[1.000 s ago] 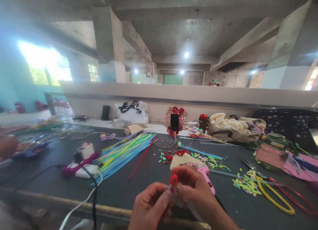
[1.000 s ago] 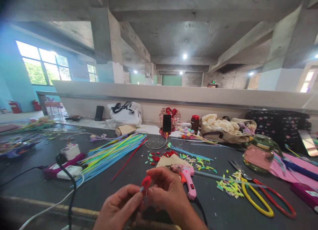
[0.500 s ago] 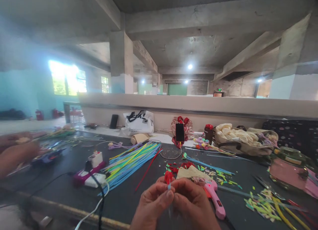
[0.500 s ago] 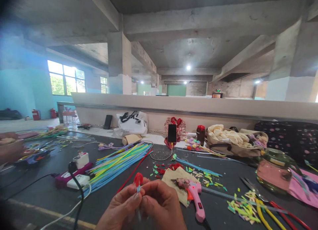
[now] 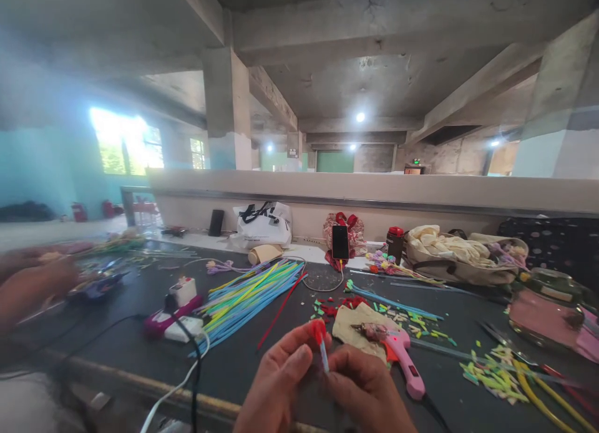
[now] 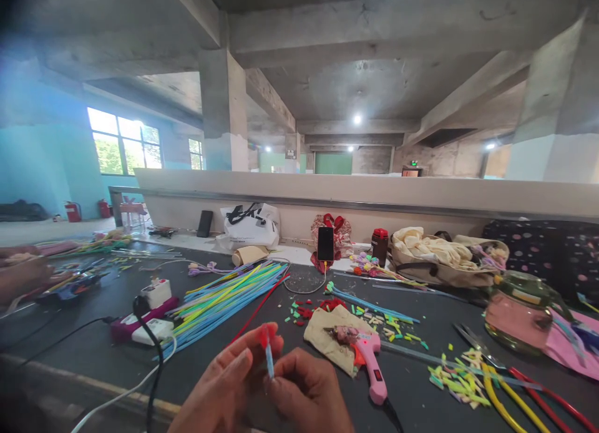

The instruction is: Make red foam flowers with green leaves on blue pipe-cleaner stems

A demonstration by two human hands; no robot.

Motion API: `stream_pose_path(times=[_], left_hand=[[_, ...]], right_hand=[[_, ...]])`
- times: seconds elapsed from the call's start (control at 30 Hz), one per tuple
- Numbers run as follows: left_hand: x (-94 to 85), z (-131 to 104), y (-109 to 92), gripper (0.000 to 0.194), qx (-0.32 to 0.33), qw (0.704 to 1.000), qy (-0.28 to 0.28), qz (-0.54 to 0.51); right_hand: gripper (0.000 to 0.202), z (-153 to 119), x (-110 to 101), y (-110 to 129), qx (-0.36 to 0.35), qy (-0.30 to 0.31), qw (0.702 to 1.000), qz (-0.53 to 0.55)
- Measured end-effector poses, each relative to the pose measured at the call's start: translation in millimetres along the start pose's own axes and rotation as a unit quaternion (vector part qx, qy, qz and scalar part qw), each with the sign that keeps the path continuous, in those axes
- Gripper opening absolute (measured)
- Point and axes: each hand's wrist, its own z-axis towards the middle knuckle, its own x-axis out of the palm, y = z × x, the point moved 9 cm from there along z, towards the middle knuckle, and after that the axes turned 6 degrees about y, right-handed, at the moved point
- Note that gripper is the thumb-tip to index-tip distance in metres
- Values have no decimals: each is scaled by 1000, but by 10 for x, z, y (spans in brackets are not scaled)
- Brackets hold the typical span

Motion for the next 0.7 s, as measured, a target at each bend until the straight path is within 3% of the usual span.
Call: stream_pose_path(times=[0.17,0.33,0.57,0.63,0.7], left_hand=[[-110,-32,15,25,-26,999,-39,17],[-138,-21,6,22,10,996,-43,75],[-153,-33,42,18,18,998,-59,32],[-160,-38,49,18,17,998,-64,21],[-159,-39,61,19,14,998,-62,22]], right_hand=[[24,-64,11,24,15,37,997,-69],[19,-100,21,4,11,44,997,-69],[16,-105,39,19,1,54,993,-108],[18,-105,-21,74,-21,33,996,-82],[17,-114,-155,134,-40,-34,997,-60]])
